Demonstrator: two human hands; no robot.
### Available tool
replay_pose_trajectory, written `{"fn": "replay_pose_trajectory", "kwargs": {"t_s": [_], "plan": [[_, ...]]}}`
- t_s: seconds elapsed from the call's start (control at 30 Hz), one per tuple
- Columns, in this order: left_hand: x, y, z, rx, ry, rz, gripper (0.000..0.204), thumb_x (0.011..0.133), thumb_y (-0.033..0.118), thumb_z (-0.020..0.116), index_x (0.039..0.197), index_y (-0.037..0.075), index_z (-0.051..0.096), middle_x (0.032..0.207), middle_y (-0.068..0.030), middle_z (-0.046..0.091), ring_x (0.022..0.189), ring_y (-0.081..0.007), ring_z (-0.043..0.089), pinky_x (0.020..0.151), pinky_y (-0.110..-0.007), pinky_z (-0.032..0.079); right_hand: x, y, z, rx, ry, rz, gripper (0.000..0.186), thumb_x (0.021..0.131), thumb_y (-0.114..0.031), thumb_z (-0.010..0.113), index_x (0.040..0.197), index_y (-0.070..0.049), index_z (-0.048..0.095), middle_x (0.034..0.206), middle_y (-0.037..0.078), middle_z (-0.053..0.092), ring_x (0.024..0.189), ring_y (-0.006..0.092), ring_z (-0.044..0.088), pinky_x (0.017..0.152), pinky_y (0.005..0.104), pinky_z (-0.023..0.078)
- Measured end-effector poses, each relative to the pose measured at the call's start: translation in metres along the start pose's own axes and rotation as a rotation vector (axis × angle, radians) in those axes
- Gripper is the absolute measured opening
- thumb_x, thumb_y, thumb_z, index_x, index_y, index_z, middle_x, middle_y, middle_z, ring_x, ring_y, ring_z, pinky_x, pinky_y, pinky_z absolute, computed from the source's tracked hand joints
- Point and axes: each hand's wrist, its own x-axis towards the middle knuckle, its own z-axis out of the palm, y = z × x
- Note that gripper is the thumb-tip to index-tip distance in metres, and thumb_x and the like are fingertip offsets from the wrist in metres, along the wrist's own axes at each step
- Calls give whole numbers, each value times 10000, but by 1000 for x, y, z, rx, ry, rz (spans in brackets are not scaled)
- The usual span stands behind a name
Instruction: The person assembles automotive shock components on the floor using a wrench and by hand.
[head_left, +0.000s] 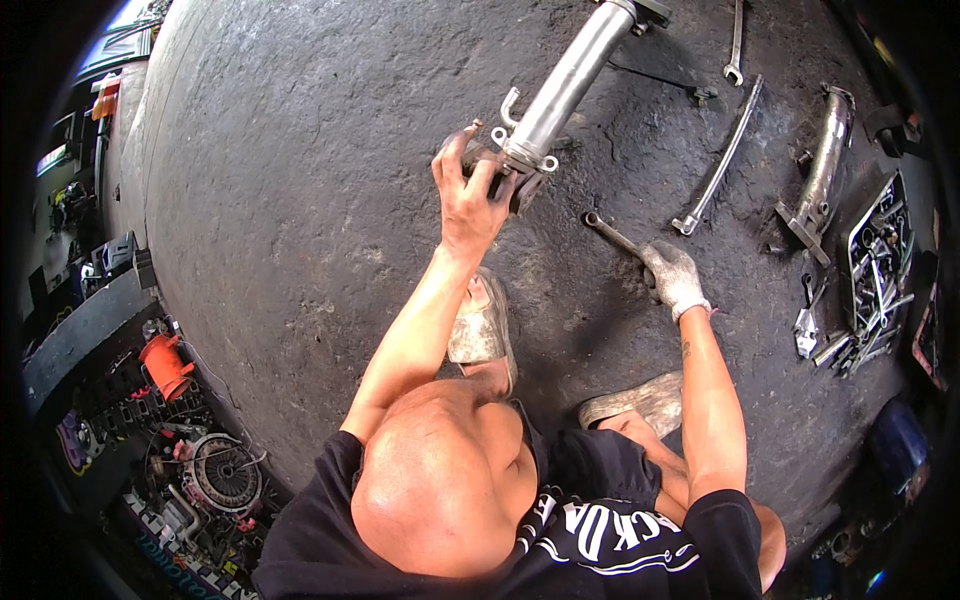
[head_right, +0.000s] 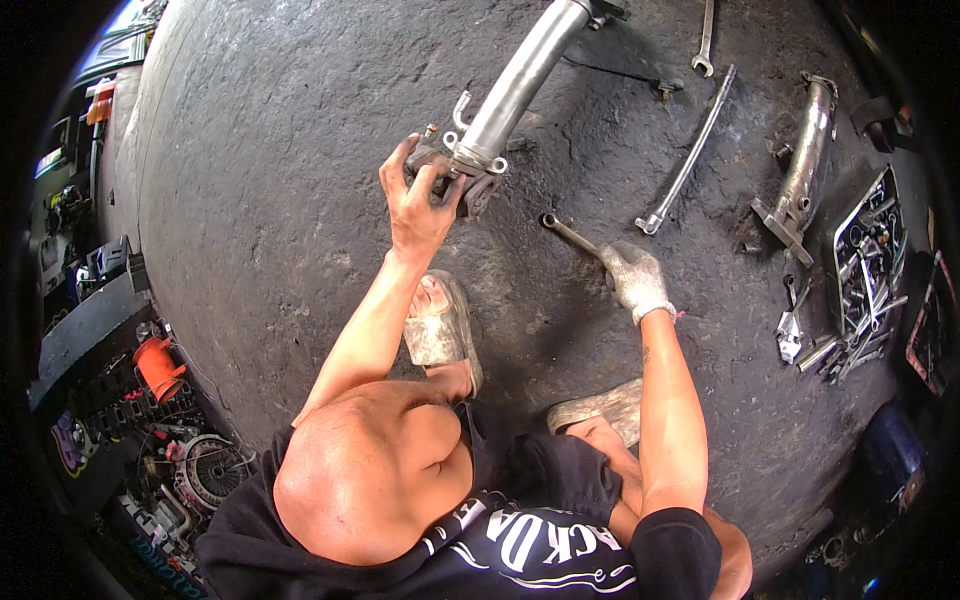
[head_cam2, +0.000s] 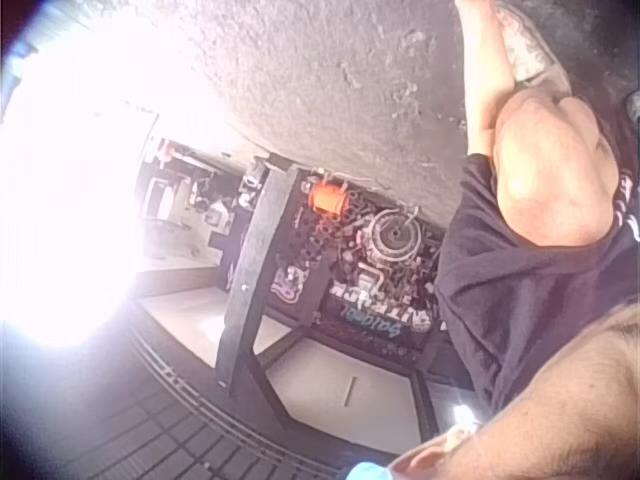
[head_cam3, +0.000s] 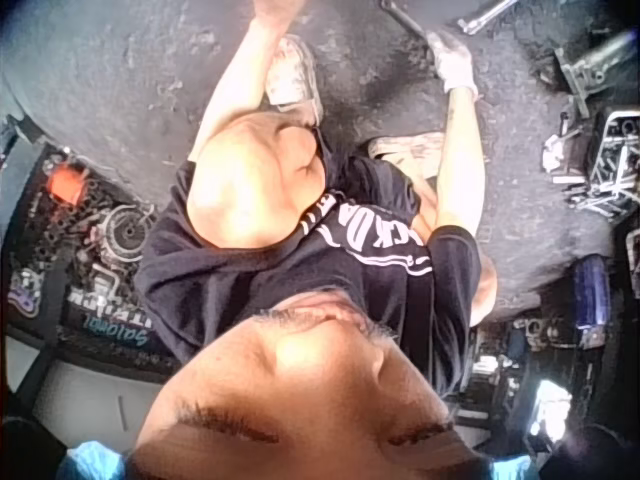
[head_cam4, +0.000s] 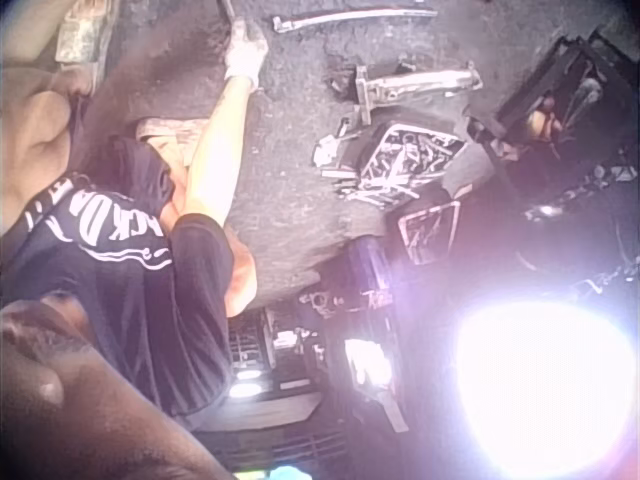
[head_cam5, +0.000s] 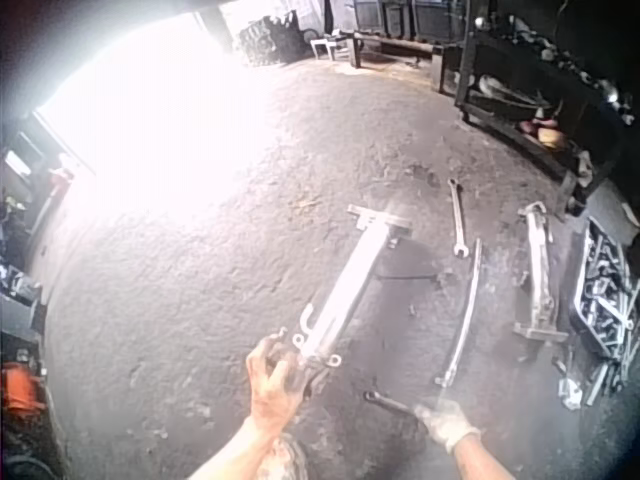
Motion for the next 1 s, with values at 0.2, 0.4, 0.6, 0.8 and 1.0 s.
{"fn": "replay_pose_trajectory", "kwargs": {"t_s": [0.2,0.4,0.6,0.8,1.0], "plan": [[-1,4,1,-25,24,2,315,750,102,901,1011,68,727,1457,-215,524,1331,-396,496,1092,-513,430,-2,1,-1,-13,16,-23,365,995,-396,694,1126,-59,746,741,38,635,598,135,574,539,339,467],[1,1,-1,11,6,31,312,748,98,903,999,53,724,1451,-218,532,1339,-398,491,1093,-517,431,-4,-8,-1,-14,-12,-4,362,993,-392,696,1129,-61,748,738,36,633,595,134,574,536,336,463],[-1,5,4,-32,43,-20,296,749,103,905,975,44,724,1468,-204,532,1341,-391,494,1100,-513,430,-3,-1,0,26,34,16,414,988,-377,717,1220,-34,732,742,28,632,599,131,570,531,333,460],[-2,0,2,0,19,34,311,752,114,909,991,52,720,1456,-200,533,1339,-385,495,1098,-507,435,-1,-2,2,46,2,42,415,990,-375,722,1234,-39,731,742,20,633,598,127,561,527,325,456],[-1,3,1,-43,20,-31,314,755,122,904,1014,66,737,1453,-190,545,1330,-387,502,1093,-506,435,0,1,2,44,14,36,379,995,-382,713,1186,-56,743,728,21,627,595,129,559,526,326,452]]}}
